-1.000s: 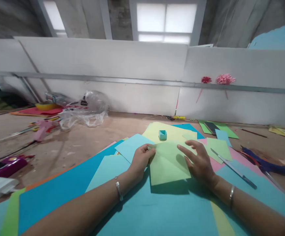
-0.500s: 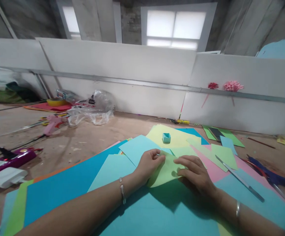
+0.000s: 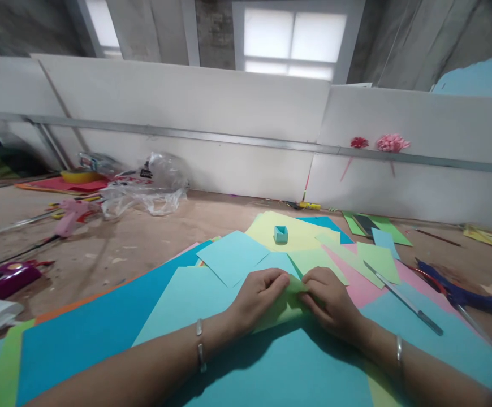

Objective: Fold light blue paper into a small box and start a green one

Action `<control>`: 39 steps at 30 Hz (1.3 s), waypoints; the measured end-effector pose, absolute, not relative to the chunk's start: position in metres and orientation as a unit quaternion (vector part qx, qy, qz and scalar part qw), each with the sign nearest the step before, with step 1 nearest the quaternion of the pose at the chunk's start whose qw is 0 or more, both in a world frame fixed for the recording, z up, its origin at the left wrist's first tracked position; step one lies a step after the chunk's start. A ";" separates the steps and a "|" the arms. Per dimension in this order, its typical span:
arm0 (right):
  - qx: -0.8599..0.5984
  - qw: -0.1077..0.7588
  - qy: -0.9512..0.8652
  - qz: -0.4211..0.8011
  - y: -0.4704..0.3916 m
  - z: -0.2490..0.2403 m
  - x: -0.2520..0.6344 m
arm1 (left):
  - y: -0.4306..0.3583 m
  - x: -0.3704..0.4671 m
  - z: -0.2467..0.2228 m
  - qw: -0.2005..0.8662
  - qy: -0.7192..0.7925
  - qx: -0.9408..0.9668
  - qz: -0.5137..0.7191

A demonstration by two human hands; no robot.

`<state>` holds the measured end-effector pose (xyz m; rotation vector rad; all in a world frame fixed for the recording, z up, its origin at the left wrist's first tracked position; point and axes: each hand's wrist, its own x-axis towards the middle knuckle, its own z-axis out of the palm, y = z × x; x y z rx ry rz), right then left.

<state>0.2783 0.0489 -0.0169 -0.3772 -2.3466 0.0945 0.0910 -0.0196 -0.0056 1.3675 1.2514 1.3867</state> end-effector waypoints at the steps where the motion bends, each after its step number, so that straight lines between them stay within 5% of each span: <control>1: -0.150 0.369 -0.916 0.039 0.049 -0.018 0.278 | -0.020 0.091 -0.006 0.389 0.496 0.562 0.536; 9: -0.193 0.359 -0.912 0.053 0.048 -0.021 0.280 | -0.020 0.092 -0.010 0.322 0.521 0.626 0.483; 39: -0.254 0.363 -0.894 0.070 0.027 -0.003 0.274 | -0.028 0.097 -0.007 0.390 0.495 0.670 0.393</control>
